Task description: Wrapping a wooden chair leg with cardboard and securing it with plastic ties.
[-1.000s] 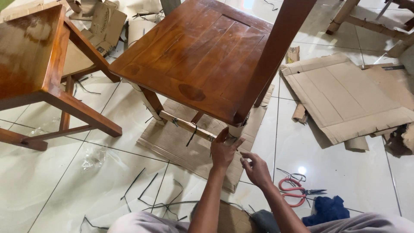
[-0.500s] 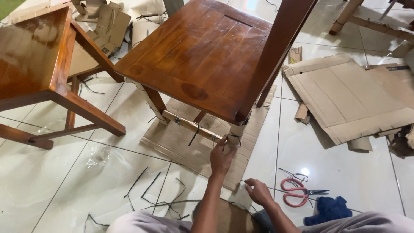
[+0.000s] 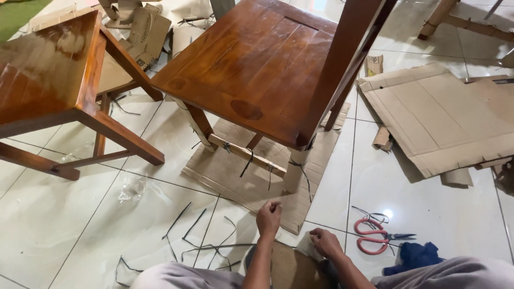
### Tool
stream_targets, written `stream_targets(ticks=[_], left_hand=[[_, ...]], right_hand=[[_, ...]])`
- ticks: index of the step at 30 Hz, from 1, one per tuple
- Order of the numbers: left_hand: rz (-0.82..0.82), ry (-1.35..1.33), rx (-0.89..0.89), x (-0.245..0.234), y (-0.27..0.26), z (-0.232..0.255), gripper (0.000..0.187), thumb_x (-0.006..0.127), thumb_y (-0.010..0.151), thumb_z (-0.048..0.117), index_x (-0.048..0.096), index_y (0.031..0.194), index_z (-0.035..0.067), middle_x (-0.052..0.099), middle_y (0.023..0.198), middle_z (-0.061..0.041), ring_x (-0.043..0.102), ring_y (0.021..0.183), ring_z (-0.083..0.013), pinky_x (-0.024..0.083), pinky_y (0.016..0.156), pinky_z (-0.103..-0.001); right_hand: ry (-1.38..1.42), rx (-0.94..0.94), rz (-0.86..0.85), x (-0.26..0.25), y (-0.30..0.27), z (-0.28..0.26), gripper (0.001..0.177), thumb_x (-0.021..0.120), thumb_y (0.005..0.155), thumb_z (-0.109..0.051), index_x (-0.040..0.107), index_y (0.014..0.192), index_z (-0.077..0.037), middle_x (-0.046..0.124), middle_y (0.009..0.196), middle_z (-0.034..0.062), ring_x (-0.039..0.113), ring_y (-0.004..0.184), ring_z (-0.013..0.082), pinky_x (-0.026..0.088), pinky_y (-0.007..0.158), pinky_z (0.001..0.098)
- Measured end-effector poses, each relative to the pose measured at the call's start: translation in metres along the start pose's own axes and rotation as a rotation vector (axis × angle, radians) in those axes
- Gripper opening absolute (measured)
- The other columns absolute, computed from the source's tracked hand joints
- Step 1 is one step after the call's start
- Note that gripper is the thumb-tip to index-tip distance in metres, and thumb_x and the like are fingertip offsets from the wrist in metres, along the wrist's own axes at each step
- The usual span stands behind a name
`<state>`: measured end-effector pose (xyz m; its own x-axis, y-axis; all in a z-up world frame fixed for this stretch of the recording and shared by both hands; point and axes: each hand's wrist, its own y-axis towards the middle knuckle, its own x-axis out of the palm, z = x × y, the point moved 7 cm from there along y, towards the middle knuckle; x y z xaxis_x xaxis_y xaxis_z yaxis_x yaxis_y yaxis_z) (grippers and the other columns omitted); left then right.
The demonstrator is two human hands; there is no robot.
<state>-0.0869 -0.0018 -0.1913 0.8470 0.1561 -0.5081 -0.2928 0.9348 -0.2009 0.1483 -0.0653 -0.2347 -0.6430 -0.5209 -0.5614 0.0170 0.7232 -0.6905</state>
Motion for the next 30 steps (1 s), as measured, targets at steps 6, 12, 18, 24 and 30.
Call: stream_targets(ticks=[6, 12, 18, 24, 30], left_hand=[[0.014, 0.066, -0.177, -0.017, -0.014, -0.032, 0.020, 0.066, 0.086, 0.033, 0.079, 0.095, 0.019, 0.077, 0.088, 0.003, 0.070, 0.082, -0.0191, 0.053, 0.077, -0.034], [0.114, 0.052, -0.180, -0.036, -0.023, -0.066, 0.024, 0.067, 0.086, 0.035, 0.076, 0.096, 0.015, 0.079, 0.092, 0.001, 0.071, 0.084, -0.0223, 0.053, 0.077, -0.035], [0.213, 0.045, -0.229, -0.060, -0.035, -0.104, 0.017, 0.067, 0.088, 0.030, 0.075, 0.091, 0.016, 0.077, 0.087, 0.002, 0.070, 0.079, -0.0207, 0.054, 0.075, -0.036], [0.371, 0.058, -0.476, -0.097, -0.054, -0.138, 0.012, 0.059, 0.096, 0.023, 0.067, 0.105, 0.021, 0.076, 0.100, 0.003, 0.072, 0.089, -0.0222, 0.055, 0.080, -0.039], [0.392, 0.179, -0.650, -0.124, -0.073, -0.158, 0.024, 0.050, 0.099, 0.012, 0.062, 0.106, 0.031, 0.067, 0.105, 0.003, 0.068, 0.091, -0.0209, 0.054, 0.076, -0.042]], right_hand=[[0.033, -0.025, -0.033, 0.007, -0.003, -0.009, 0.036, 0.055, 0.099, -0.027, 0.070, 0.130, -0.014, 0.074, 0.124, 0.0072, 0.072, 0.111, 0.0214, 0.056, 0.099, 0.0352], [0.033, -0.111, 0.019, 0.021, -0.001, -0.031, 0.035, 0.058, 0.093, -0.028, 0.077, 0.119, -0.016, 0.078, 0.085, 0.0054, 0.070, 0.074, 0.0191, 0.055, 0.077, 0.0332], [0.025, -0.129, -0.090, 0.035, -0.019, -0.072, 0.038, 0.053, 0.098, -0.026, 0.069, 0.128, -0.009, 0.073, 0.120, 0.0107, 0.071, 0.101, 0.0242, 0.056, 0.089, 0.0343], [-0.151, -0.267, 0.001, 0.067, 0.007, -0.081, 0.037, 0.056, 0.093, -0.029, 0.073, 0.121, -0.013, 0.074, 0.122, 0.0073, 0.069, 0.109, 0.0290, 0.053, 0.097, 0.0386], [-0.135, -0.357, -0.002, 0.087, 0.016, -0.094, 0.029, 0.061, 0.093, -0.028, 0.077, 0.113, -0.014, 0.077, 0.111, 0.0033, 0.071, 0.095, 0.0224, 0.055, 0.088, 0.0352]])
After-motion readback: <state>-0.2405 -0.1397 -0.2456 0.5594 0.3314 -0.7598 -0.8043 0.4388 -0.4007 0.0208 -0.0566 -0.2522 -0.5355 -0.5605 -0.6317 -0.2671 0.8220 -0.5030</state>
